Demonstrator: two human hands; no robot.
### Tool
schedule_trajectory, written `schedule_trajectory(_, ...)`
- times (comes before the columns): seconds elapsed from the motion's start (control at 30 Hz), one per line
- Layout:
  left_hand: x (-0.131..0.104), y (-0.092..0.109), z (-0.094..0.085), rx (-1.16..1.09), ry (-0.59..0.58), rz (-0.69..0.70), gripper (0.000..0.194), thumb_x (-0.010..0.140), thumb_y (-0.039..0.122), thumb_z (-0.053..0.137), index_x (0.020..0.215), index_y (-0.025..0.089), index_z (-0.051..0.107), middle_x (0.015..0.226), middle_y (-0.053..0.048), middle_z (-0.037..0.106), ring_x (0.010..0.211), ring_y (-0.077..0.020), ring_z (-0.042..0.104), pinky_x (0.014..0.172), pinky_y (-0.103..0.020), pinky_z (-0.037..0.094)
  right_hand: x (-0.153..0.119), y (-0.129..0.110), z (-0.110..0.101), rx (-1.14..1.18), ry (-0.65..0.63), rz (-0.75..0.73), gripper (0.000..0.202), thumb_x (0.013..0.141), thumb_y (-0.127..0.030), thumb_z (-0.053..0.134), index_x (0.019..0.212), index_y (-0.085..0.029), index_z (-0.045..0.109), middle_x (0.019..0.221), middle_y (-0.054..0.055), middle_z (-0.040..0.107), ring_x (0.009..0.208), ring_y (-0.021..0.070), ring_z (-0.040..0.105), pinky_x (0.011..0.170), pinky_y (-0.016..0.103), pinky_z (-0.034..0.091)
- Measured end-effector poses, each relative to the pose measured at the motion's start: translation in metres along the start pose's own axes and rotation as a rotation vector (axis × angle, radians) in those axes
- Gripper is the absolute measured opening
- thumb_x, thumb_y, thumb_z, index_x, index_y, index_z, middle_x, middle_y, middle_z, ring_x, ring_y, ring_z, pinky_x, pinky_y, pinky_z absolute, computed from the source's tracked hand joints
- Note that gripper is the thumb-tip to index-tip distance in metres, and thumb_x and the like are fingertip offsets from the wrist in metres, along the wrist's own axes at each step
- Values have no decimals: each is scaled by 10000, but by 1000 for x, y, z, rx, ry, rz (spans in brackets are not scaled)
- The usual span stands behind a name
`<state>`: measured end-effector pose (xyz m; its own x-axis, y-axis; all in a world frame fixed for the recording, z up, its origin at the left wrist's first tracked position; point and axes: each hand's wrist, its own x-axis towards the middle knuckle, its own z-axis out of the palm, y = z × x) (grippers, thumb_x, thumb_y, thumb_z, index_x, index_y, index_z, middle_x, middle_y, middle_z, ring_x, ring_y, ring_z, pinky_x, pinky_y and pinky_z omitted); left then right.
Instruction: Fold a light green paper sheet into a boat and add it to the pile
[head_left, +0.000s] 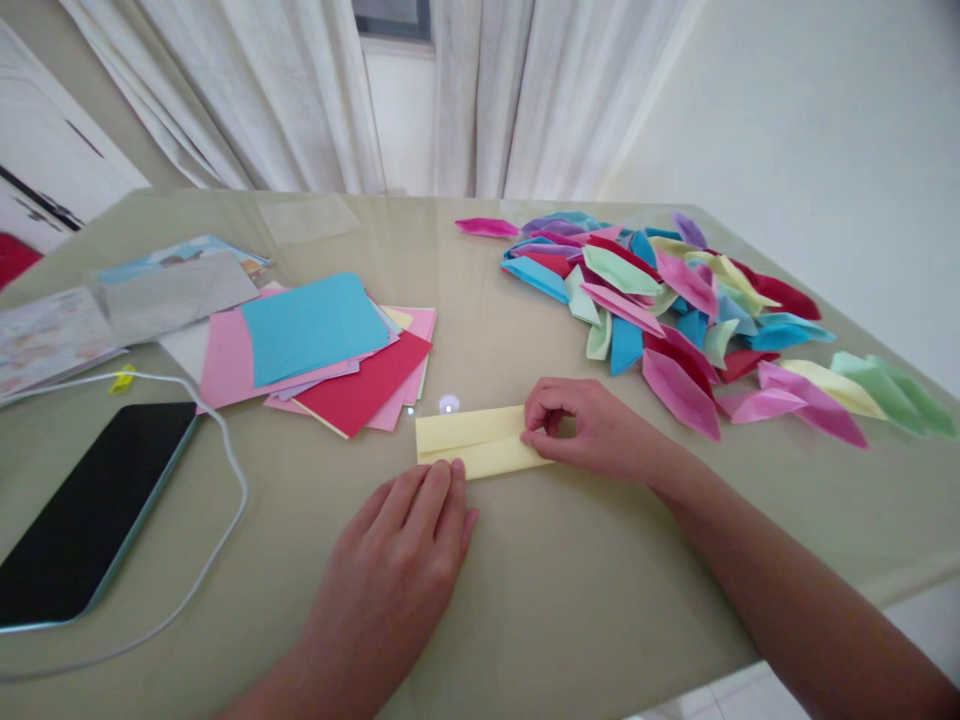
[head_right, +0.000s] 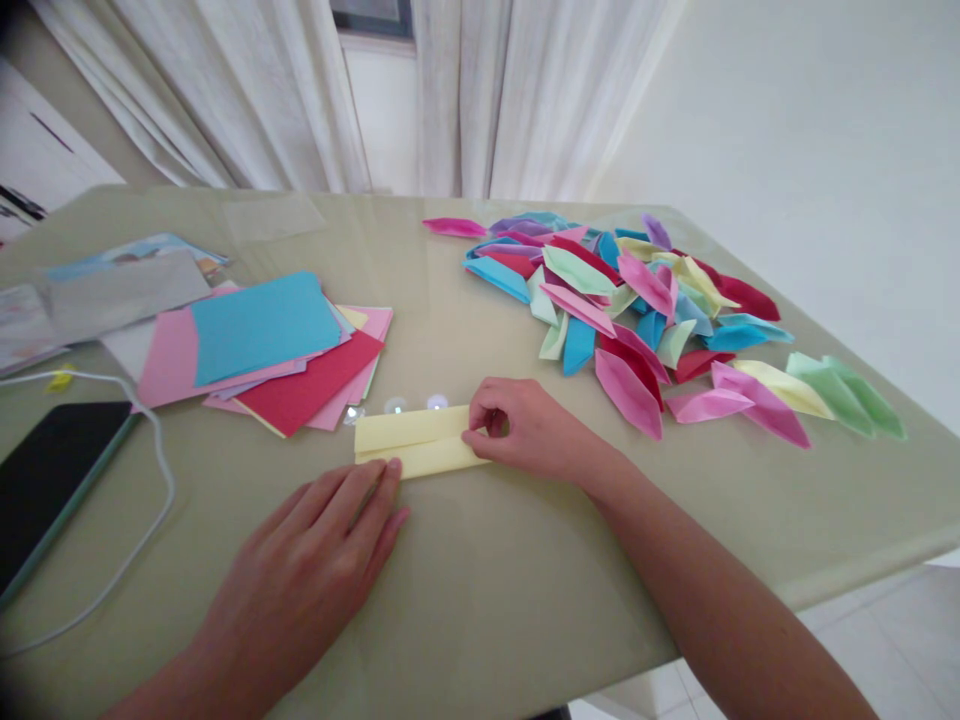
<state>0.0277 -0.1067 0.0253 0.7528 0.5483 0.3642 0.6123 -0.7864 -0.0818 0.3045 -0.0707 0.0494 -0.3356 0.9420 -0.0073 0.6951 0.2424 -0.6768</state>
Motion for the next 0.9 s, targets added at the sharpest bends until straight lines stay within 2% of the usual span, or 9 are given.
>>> schedule_trajectory(0.3,0,0,-2,9,-5,-12,331,1071,197,504,1251,61,745,1147,-167,770,1009,-307,704,844,-451,579,0,-1,1,-39,-6,-15,94,881,-167,711,800,-173,665,852,25,672,696,140,621,668,266,469)
schedule_trajectory(0.4,3,-2,0,-10,31,26,303,1068,177,508,1179,66,767,1233,-180,759,1092,-317,706,918,-461,582,0,-2,1,-47,-19,-16,99,894,-174,706,806,-175,660,858,25,663,705,144,617,674,272,466)
schedule_trajectory(0.5,4,-5,3,-52,36,42,330,1071,169,487,1237,32,738,1344,-200,732,1208,-338,687,993,-472,574,0,-5,3,-77,-14,-9,105,893,-150,696,805,-178,646,868,22,646,707,144,596,668,274,449)
schedule_trajectory(0.57,4,-8,6,-86,18,31,364,1078,184,460,1285,24,713,1350,-199,736,1209,-331,696,987,-463,586,-1,-7,3,-104,5,-13,111,896,-137,685,806,-179,634,890,24,634,725,145,588,678,276,438)
schedule_trajectory(0.77,4,-10,7,-135,3,13,373,1079,220,459,1284,35,710,1326,-190,750,1207,-326,708,991,-450,600,-3,-2,-2,-178,-12,16,222,952,-291,734,793,-178,630,927,38,610,792,172,583,720,300,410)
schedule_trajectory(0.9,4,-10,6,-159,-26,-3,378,1074,217,473,1347,65,685,1353,-177,736,1224,-325,697,990,-466,608,-3,2,-4,-153,-49,27,225,989,-289,700,805,-176,641,938,39,598,805,175,586,735,304,406)
